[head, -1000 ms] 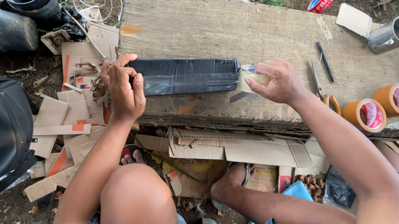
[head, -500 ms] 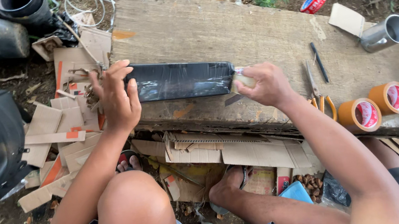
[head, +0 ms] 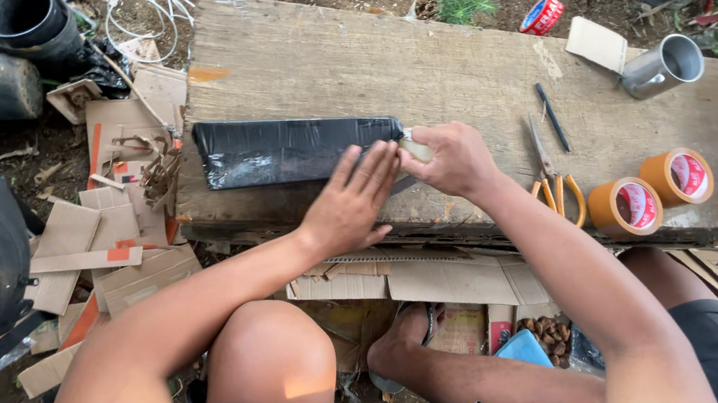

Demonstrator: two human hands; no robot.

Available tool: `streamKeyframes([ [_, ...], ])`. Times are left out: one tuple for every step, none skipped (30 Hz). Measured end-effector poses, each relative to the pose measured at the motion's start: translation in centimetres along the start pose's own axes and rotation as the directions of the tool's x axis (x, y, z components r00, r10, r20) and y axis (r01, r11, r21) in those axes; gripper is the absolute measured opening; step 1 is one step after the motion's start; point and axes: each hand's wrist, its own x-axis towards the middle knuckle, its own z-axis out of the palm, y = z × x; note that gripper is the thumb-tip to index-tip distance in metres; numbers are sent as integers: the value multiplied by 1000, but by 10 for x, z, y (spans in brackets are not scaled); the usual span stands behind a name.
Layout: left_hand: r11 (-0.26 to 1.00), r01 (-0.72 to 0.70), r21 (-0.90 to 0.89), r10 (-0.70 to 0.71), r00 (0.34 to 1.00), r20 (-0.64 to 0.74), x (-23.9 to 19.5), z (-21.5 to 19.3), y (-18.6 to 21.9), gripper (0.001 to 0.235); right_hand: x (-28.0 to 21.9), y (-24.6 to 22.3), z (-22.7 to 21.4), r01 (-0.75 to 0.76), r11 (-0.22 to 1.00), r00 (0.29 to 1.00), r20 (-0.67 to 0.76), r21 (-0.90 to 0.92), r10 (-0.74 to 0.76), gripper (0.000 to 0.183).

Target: The person wraps a small black rectangular package with clear packing tape on a wooden workbench. They repeatedly apply tape strips, rotate the package to cover all sides, and smooth the tape down by hand.

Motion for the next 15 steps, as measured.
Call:
streamKeyframes([
  [998, -41, 43, 40, 998, 38, 6, 5, 6, 114, -1, 2, -1, 10, 1000, 1000, -17, 4, -10, 31],
  [993, -83, 85, 76, 994, 84, 8, 10, 9, 115, -2, 3, 1, 15, 1000, 1000, -20, 7, -15, 31],
  [998, -49, 48, 48, 999, 17, 7, 14, 7, 111, -1, 5, 1, 21, 1000, 1000, -22, 10, -21, 30],
  [1000, -18, 7, 18, 999, -40, -1, 17, 1, 107, -3, 6, 3, 23, 1000, 1000, -22, 21, -22, 30],
  [999, 11, -37, -15, 995, -95, -13, 18, -4, 103, -8, 7, 5, 0, 1000, 1000, -2, 24, 0, 32],
  [996, 92, -14, -93, 987, -128, -23, 18, -15, 100, -6, 9, 3, -15, 1000, 1000, 6, 20, 15, 34],
  [985, 172, 6, -169, 972, -165, -40, 15, -28, 98, -5, 12, 2, -30, 999, 999, 15, 17, 29, 37],
  [959, 275, -76, -280, 958, -64, -57, 11, -37, 97, -6, 13, 1, -47, 998, 999, 29, 30, 46, 36],
  [913, 381, -145, -378, 925, 46, -75, 6, -48, 96, -6, 15, 0, -65, 997, 997, 43, 43, 63, 36],
  [879, 449, -162, -453, 891, 13, -94, 0, -55, 96, -5, 15, 1, -75, 996, 996, 57, 56, 72, 35],
  [839, 513, -182, -525, 851, -20, -109, -6, -56, 96, -5, 15, 2, -67, 996, 997, 53, 52, 64, 36],
  [823, 533, -197, -554, 830, -70, -119, -13, -55, 99, -5, 15, 2, -62, 997, 997, 46, 47, 60, 36],
  [806, 551, -214, -582, 805, -118, -128, -22, -53, 103, -7, 13, 4, -58, 997, 998, 39, 41, 56, 37],
  [790, 565, -236, -607, 776, -174, -125, -28, -51, 107, -6, 14, 2, -35, 999, 999, 23, 40, 34, 36],
  [823, 535, -193, -566, 802, -192, -119, -36, -50, 111, -5, 14, 2, -12, 999, 1000, 6, 37, 11, 35],
])
